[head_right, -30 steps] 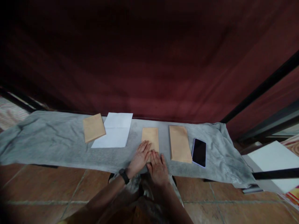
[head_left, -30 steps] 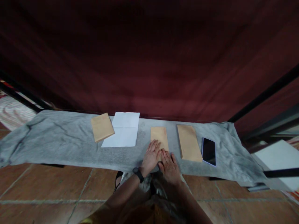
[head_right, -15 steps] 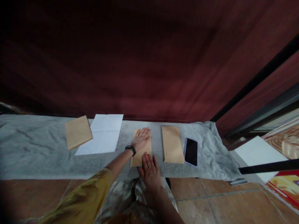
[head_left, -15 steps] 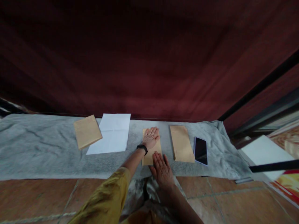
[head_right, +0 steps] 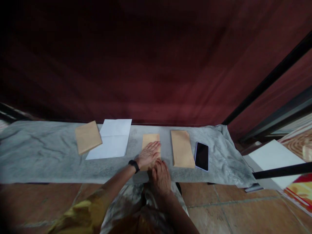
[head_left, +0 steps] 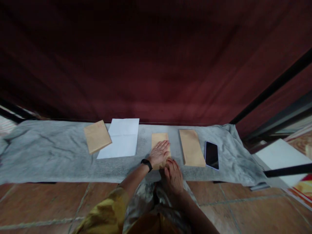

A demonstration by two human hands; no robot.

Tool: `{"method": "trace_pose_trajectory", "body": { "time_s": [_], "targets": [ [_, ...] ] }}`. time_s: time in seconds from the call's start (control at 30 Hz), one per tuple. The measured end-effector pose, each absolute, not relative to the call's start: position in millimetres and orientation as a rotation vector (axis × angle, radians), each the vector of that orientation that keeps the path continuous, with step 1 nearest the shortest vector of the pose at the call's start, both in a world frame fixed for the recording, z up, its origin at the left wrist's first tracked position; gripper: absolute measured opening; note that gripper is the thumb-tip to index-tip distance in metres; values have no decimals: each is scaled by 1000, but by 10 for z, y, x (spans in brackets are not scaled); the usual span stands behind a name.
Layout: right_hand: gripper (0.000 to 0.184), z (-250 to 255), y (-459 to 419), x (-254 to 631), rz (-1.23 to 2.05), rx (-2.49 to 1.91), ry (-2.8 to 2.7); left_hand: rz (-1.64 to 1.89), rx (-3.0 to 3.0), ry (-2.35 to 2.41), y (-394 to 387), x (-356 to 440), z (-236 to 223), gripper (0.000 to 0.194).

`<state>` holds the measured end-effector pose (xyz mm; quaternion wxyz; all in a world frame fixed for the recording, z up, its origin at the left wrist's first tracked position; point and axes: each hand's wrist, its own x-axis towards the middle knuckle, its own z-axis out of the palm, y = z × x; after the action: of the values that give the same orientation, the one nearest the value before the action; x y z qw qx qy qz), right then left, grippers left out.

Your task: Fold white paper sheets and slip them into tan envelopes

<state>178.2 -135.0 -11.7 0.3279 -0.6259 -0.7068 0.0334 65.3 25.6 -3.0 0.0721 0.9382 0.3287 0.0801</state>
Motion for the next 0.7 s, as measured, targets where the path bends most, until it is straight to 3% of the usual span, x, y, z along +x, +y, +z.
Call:
{"method": "trace_pose_trajectory", "body": {
  "time_s": [0.43, 0.7],
  "targets": [
    [43, -142, -1297, 1785, 292, -1650, -1512, 305, 2823, 873, -559, 302, 32, 56],
    [42, -141, -1301, 1801, 135, -1676, -1724, 294, 2875, 865, -911, 112, 91, 56]
  ]
}}
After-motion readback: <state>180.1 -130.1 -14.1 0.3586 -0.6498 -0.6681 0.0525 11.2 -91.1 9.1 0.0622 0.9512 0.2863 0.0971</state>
